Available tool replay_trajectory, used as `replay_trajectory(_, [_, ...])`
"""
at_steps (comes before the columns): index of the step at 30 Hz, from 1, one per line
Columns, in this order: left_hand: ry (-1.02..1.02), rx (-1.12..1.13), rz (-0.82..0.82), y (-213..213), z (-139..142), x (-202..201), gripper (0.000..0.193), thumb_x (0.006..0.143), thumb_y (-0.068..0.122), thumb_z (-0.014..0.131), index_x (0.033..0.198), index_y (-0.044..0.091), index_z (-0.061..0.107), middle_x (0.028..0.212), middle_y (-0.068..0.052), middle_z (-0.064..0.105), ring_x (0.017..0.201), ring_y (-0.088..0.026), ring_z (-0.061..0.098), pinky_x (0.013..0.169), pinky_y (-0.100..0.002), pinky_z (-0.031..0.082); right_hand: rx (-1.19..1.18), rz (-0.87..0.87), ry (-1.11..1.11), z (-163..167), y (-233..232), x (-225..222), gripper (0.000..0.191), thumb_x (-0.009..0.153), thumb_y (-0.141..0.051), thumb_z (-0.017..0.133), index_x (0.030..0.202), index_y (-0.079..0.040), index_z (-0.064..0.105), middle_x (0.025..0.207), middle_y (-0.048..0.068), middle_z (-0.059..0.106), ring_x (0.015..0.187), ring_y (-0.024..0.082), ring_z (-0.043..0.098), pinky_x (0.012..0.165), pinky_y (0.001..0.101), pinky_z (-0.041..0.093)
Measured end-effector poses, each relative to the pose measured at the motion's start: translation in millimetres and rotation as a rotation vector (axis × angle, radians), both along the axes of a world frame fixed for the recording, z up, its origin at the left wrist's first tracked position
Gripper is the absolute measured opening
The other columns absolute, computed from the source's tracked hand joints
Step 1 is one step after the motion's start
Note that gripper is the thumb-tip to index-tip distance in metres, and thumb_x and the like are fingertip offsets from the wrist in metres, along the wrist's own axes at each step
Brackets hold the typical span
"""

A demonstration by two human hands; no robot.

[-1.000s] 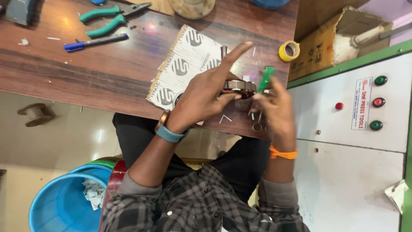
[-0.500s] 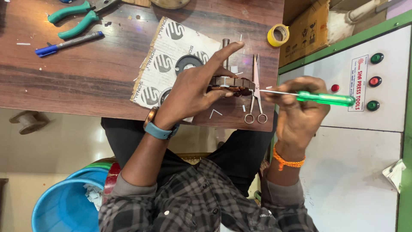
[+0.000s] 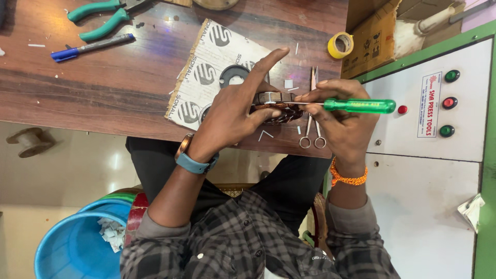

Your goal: The person works on a copper-wound motor armature at a workbench, prying at its laminated core with a green-handled screwdriver, pulling at the windings by hand, and using scissors to trim protruding wire ends. They briefly operate a green bench machine, then return to trimming and adjusting the armature windings.

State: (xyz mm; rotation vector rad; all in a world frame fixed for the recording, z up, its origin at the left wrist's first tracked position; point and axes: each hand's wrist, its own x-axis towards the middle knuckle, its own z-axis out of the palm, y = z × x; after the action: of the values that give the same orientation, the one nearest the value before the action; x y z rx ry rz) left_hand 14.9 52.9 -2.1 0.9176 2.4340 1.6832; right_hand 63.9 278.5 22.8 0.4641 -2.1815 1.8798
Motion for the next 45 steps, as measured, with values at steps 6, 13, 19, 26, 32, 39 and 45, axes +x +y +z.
replay_trajectory(6, [0.005, 0.036, 0.011, 0.8, -3.6, 5.0, 0.108, 0.086, 0.015, 0.084, 0.164, 0.028, 0.011, 0.116, -0.009, 0.08, 0.098, -0.035, 0.078, 0.08, -0.042, 0.061, 0.019, 0.023, -0.023, 6.7, 1.5, -4.2, 0.027, 0.102, 0.002, 0.074, 0.124, 0.003, 0.057, 0.105, 0.016, 0.072, 0.099, 0.024, 0.077, 0.089, 0.034, 0.068])
replay_trajectory(13, [-0.014, -0.045, 0.03, 7.4, -7.7, 5.9, 0.109, 0.085, 0.018, 0.084, 0.163, 0.029, 0.01, 0.122, -0.005, 0.078, 0.088, -0.03, 0.08, 0.068, -0.039, 0.062, 0.28, -0.007, -0.046, 27.0, -1.8, -6.3, 0.035, 0.099, 0.007, 0.074, 0.129, 0.005, 0.055, 0.104, 0.016, 0.072, 0.104, 0.021, 0.075, 0.09, 0.0294, 0.064])
replay_trajectory(19, [-0.014, 0.015, 0.039, 6.9, -7.4, 12.3, 0.106, 0.087, 0.013, 0.081, 0.165, 0.025, 0.01, 0.119, -0.005, 0.079, 0.096, -0.03, 0.08, 0.075, -0.04, 0.063, 0.301, 0.07, -0.019, 27.7, -0.3, -8.7, 0.033, 0.101, 0.006, 0.07, 0.126, 0.002, 0.048, 0.104, 0.015, 0.07, 0.107, 0.023, 0.077, 0.091, 0.0311, 0.064])
replay_trajectory(26, [0.119, -0.012, 0.074, 5.4, -4.3, 20.1, 0.07, 0.088, 0.012, 0.08, 0.149, 0.015, 0.045, 0.122, -0.013, 0.071, 0.098, -0.031, 0.07, 0.084, -0.043, 0.055, 0.398, 0.063, 0.232, 1.4, 2.6, 4.1, 0.031, 0.098, 0.003, 0.075, 0.109, -0.003, 0.046, 0.09, 0.012, 0.067, 0.106, 0.028, 0.079, 0.082, 0.0324, 0.064])
replay_trajectory(32, [0.131, -0.025, 0.079, 8.0, -1.0, 24.3, 0.045, 0.088, 0.01, 0.077, 0.131, 0.009, 0.063, 0.103, -0.01, 0.068, 0.095, -0.03, 0.064, 0.083, -0.043, 0.051, 0.343, 0.053, 0.344, -20.1, 11.1, 3.8, 0.03, 0.099, 0.002, 0.073, 0.11, -0.002, 0.046, 0.1, 0.02, 0.071, 0.104, 0.031, 0.077, 0.085, 0.0378, 0.069])
replay_trajectory(39, [0.118, 0.069, 0.09, -4.0, -1.6, 27.1, 0.044, 0.089, 0.011, 0.075, 0.132, 0.011, 0.064, 0.106, -0.01, 0.068, 0.096, -0.029, 0.063, 0.086, -0.041, 0.051, -0.267, -0.036, 0.178, -40.5, 24.8, 7.7, 0.028, 0.106, -0.01, 0.075, 0.119, -0.007, 0.05, 0.096, 0.014, 0.072, 0.092, 0.025, 0.077, 0.087, 0.0461, 0.064])
replay_trajectory(45, [0.052, 0.091, 0.072, -5.4, -6.0, 28.6, 0.043, 0.089, 0.01, 0.075, 0.131, 0.009, 0.065, 0.1, -0.009, 0.068, 0.091, -0.027, 0.06, 0.085, -0.04, 0.049, -0.348, -0.011, 0.062, -62.4, 13.7, 8.5, 0.026, 0.102, -0.005, 0.077, 0.115, -0.004, 0.054, 0.098, 0.017, 0.072, 0.096, 0.028, 0.076, 0.09, 0.0469, 0.066])
